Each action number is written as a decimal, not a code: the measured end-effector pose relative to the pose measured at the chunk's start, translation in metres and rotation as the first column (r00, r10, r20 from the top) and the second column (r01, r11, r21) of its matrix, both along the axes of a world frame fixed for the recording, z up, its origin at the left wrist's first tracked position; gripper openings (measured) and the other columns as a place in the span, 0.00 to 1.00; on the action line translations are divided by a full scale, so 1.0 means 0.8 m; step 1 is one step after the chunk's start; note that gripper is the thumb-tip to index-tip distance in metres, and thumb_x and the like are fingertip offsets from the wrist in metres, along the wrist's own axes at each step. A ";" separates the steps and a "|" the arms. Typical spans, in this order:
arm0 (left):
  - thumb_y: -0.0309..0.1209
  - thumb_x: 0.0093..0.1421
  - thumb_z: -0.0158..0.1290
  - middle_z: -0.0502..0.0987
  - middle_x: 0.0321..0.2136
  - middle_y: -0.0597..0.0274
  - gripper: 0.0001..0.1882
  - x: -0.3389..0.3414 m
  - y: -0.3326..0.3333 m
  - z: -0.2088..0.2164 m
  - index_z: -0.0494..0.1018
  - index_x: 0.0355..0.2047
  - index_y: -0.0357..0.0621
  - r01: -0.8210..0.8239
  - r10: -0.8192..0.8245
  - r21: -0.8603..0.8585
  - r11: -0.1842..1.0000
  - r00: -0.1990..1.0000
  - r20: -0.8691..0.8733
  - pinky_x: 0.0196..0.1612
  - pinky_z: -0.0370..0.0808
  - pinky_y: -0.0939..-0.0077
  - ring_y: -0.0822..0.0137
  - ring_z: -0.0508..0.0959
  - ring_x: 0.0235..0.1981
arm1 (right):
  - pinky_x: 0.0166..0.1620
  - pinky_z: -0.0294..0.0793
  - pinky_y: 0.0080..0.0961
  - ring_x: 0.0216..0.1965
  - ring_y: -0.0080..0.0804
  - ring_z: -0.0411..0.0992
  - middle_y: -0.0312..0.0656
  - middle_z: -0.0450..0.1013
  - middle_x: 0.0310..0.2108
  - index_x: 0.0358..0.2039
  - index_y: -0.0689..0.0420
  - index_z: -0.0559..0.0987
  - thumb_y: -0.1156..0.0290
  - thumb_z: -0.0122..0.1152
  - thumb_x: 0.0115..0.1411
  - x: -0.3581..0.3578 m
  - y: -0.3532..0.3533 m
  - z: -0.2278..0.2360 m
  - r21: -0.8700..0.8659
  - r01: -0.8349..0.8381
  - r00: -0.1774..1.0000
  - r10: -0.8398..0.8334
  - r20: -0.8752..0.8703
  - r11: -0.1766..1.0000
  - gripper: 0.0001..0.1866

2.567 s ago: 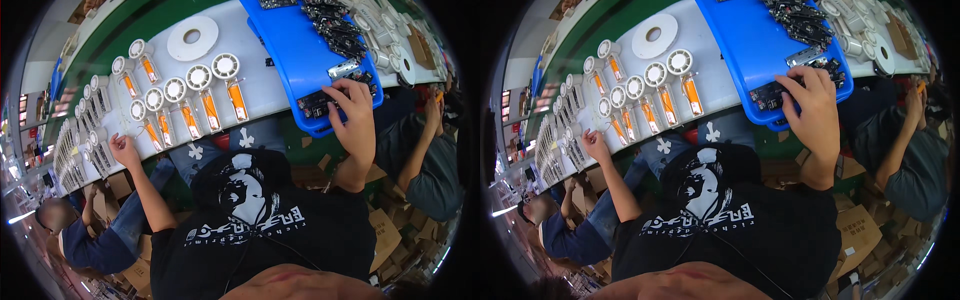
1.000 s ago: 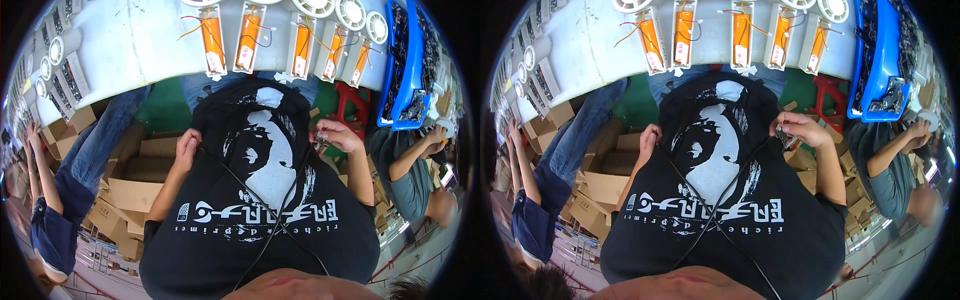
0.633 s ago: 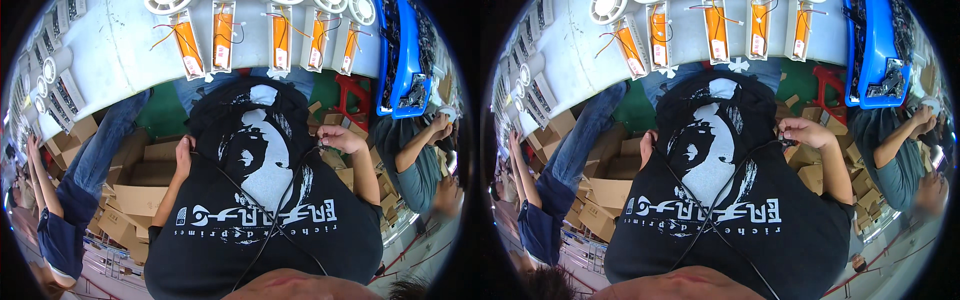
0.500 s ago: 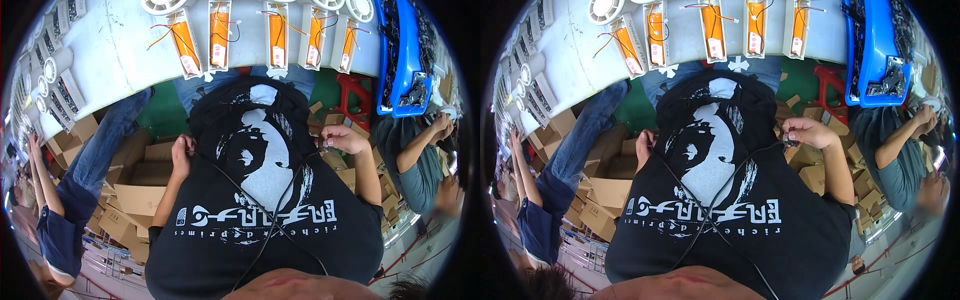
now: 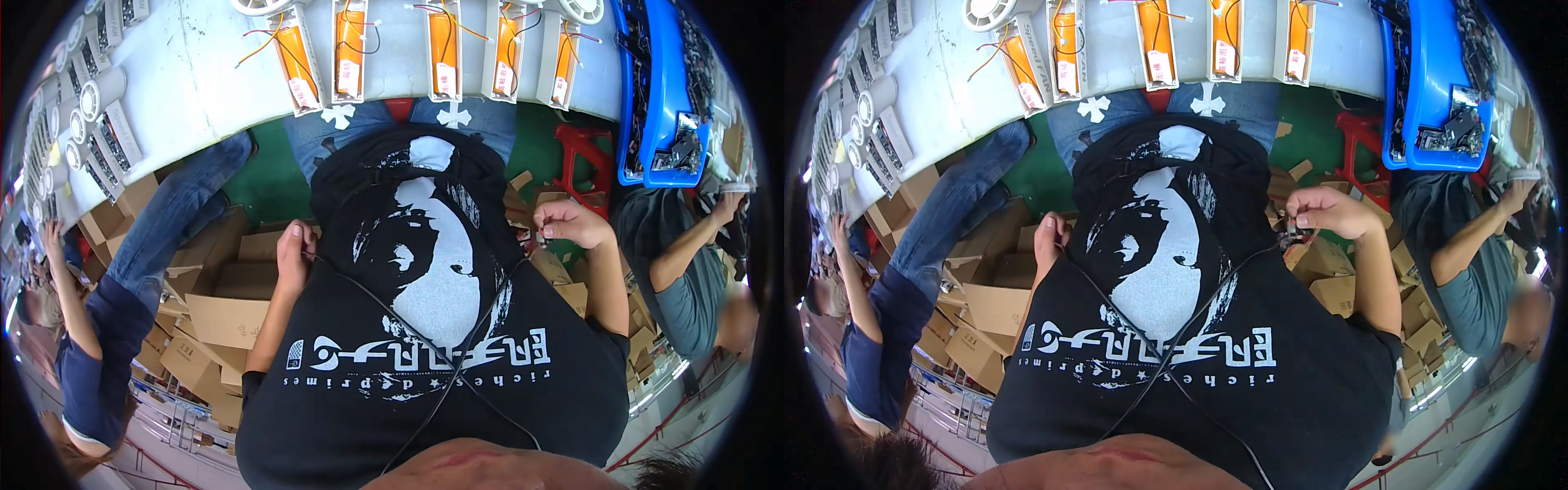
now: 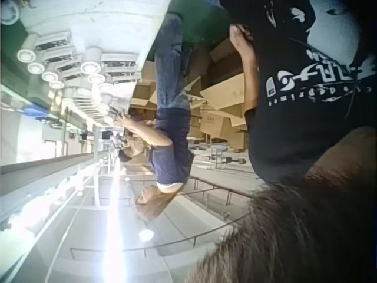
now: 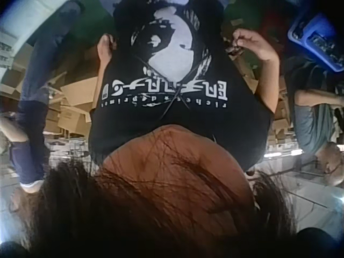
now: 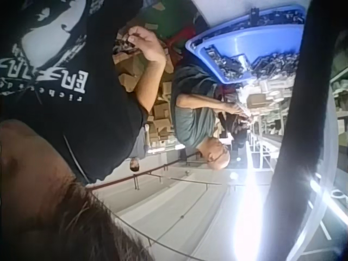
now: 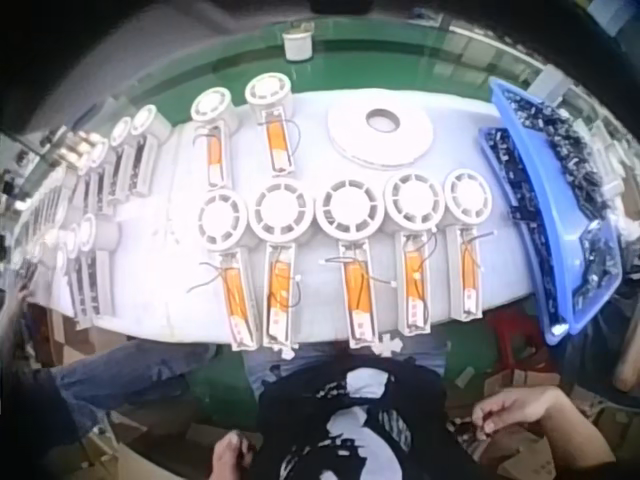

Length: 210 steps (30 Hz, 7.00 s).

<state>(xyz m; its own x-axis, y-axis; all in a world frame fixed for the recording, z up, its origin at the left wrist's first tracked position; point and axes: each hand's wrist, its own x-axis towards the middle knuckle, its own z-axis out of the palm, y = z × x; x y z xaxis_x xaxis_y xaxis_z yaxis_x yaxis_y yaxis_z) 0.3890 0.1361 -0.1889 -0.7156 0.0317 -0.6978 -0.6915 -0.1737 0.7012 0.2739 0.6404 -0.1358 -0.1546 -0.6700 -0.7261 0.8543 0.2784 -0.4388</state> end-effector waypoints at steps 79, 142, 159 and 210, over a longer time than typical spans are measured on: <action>0.27 0.70 0.51 0.82 0.36 0.53 0.12 -0.301 0.033 0.075 0.73 0.49 0.31 -0.081 0.130 0.102 0.992 0.629 -0.766 0.44 0.79 0.72 0.64 0.83 0.36 | 0.41 0.75 0.19 0.36 0.21 0.74 0.38 0.78 0.35 0.45 0.65 0.79 0.78 0.61 0.65 -0.194 -0.334 0.087 -0.144 0.326 0.062 -0.173 -0.983 0.935 0.09; 0.30 0.70 0.51 0.79 0.38 0.63 0.17 -0.282 0.021 0.076 0.74 0.55 0.32 0.000 0.117 0.330 0.944 0.935 -0.335 0.30 0.67 0.83 0.75 0.76 0.30 | 0.38 0.63 0.30 0.33 0.30 0.73 0.31 0.77 0.30 0.34 0.53 0.83 0.70 0.71 0.54 -0.222 -0.381 0.048 0.100 0.318 -0.584 0.278 -0.763 0.943 0.07; 0.32 0.69 0.55 0.77 0.29 0.65 0.15 -0.302 -0.018 0.077 0.78 0.47 0.31 0.309 -0.227 0.120 0.943 0.865 -0.447 0.30 0.72 0.79 0.75 0.73 0.26 | 0.41 0.67 0.29 0.35 0.33 0.75 0.35 0.78 0.30 0.36 0.55 0.84 0.72 0.70 0.54 -0.247 -0.369 0.056 0.171 0.064 -0.589 0.175 -0.789 0.983 0.08; 0.35 0.71 0.51 0.82 0.35 0.60 0.16 -0.278 0.005 0.071 0.76 0.51 0.36 0.159 -0.072 0.125 0.979 0.852 -0.518 0.42 0.80 0.78 0.71 0.82 0.36 | 0.41 0.71 0.29 0.37 0.37 0.76 0.39 0.79 0.36 0.37 0.57 0.83 0.75 0.69 0.55 -0.232 -0.377 0.064 0.194 0.110 -0.567 0.222 -0.793 0.975 0.09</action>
<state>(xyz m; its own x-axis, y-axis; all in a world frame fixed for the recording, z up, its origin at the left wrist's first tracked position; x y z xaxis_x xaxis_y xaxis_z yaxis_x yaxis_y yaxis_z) 0.1670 0.1397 -0.1321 -0.9527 0.2145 -0.2155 -0.2672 -0.2525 0.9300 0.0883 0.3389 -0.0843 -0.5788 -0.7041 0.4115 -0.8120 0.4510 -0.3705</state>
